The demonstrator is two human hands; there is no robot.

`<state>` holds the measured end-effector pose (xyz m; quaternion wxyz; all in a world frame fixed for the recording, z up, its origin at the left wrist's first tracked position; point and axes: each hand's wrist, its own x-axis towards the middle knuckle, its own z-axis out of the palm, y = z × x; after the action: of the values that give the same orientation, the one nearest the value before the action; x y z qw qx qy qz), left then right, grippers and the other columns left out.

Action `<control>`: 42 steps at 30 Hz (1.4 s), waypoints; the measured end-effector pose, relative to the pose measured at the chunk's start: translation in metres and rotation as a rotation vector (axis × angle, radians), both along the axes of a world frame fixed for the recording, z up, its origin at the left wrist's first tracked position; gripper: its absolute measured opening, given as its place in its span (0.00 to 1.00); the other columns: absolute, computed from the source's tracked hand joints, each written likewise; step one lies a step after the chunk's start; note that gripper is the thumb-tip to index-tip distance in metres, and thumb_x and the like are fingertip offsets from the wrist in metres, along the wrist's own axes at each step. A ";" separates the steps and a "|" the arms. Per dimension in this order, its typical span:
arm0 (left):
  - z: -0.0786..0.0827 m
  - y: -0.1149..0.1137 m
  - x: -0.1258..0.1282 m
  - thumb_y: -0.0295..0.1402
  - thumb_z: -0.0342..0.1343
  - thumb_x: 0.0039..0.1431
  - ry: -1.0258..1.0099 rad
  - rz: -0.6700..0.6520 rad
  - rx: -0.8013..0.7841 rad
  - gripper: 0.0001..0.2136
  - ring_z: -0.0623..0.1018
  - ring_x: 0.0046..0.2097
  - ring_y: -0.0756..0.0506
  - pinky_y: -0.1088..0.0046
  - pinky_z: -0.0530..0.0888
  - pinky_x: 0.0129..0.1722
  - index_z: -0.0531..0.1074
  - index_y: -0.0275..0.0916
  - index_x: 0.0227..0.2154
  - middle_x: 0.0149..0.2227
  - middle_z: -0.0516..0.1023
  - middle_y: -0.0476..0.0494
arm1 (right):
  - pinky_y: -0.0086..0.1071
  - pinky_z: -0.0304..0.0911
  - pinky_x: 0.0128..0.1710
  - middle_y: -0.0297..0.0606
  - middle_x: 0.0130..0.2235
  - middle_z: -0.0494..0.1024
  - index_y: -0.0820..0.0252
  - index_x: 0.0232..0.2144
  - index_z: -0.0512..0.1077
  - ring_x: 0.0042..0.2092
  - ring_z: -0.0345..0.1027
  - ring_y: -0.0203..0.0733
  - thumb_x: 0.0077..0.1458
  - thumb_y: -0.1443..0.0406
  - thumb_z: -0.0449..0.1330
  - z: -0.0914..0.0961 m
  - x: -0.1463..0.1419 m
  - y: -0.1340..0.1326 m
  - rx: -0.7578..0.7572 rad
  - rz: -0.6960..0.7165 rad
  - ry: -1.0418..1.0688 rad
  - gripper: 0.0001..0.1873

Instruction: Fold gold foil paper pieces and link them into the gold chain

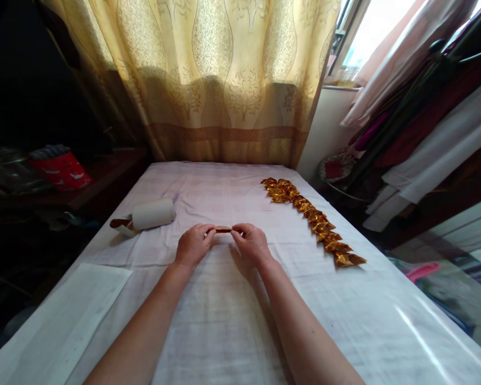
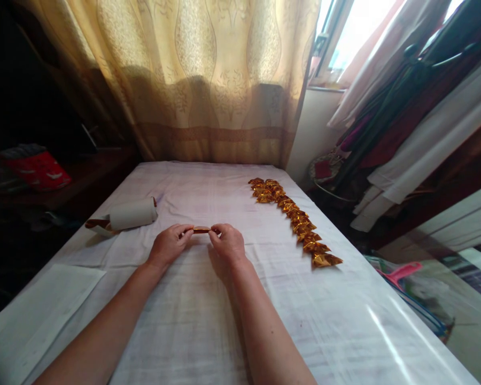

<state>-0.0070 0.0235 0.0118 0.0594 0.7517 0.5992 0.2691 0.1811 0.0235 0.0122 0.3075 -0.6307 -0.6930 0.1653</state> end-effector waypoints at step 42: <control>-0.026 0.002 -0.001 0.40 0.49 0.67 -0.174 0.126 0.041 0.14 0.81 0.39 0.45 0.72 0.74 0.39 0.78 0.42 0.39 0.38 0.83 0.45 | 0.36 0.71 0.44 0.36 0.39 0.84 0.50 0.40 0.81 0.41 0.79 0.45 0.59 0.61 0.56 -0.028 -0.004 0.007 -0.012 -0.025 0.174 0.14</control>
<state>-0.0084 0.0257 -0.0143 0.0788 0.6875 0.6320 0.3489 0.1766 0.0303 -0.0158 0.3650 -0.6244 -0.6546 0.2199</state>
